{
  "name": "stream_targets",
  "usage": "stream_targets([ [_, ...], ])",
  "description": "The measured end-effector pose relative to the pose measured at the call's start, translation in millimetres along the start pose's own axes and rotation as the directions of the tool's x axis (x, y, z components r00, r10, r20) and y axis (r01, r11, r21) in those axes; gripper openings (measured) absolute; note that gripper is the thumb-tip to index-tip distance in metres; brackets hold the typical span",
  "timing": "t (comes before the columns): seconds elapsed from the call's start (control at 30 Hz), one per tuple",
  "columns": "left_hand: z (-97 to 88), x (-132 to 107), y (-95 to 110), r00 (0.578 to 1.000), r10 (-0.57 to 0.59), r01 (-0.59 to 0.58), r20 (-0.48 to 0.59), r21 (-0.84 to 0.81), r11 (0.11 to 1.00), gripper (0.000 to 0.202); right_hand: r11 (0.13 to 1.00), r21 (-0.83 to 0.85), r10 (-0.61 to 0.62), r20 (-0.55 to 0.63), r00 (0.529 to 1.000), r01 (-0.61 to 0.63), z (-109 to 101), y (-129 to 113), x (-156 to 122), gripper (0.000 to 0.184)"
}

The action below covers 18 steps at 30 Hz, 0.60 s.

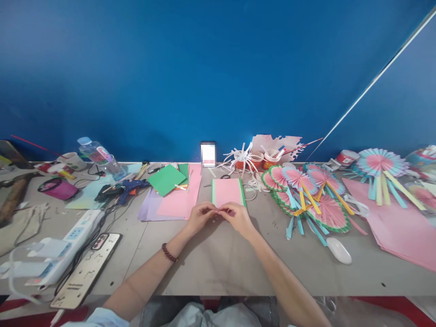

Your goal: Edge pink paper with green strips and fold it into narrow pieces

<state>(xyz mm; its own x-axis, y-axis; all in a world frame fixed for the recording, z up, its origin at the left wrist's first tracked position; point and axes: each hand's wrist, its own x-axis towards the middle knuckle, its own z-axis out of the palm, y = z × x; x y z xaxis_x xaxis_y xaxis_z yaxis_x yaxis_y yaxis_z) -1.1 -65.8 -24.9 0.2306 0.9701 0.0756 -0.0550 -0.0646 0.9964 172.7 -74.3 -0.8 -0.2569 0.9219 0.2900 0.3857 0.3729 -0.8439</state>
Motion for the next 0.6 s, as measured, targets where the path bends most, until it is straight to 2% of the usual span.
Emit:
stream_targets([
  [0.2, 0.5, -1.9, 2.9, 0.999, -0.033, 0.033, -0.001, 0.043, 0.999, 0.028, 0.999, -0.013, -0.037, 0.018, 0.999, 0.038, 0.1, 3.7, -0.3, 0.022],
  [0.3, 2.4, -4.1, 6.7, 1.0, -0.029, 0.028, 0.011, 0.071, 0.997, 0.032, 0.998, -0.028, -0.052, -0.017, 0.999, 0.051, -0.1, 6.7, -0.3, 0.022],
  [0.43, 3.5, -5.6, 5.7, 0.997, 0.07, -0.073, 0.025, 0.163, 0.984, 0.028, 0.987, -0.11, -0.132, -0.092, 0.987, 0.121, 0.9, 8.1, -1.2, 0.021],
  [0.6, 1.8, -5.0, 2.0, 0.98, 0.199, -0.184, -0.021, 0.292, 0.939, 0.023, 0.974, -0.156, -0.182, -0.087, 0.979, 0.167, -0.9, 10.1, -0.9, 0.018],
])
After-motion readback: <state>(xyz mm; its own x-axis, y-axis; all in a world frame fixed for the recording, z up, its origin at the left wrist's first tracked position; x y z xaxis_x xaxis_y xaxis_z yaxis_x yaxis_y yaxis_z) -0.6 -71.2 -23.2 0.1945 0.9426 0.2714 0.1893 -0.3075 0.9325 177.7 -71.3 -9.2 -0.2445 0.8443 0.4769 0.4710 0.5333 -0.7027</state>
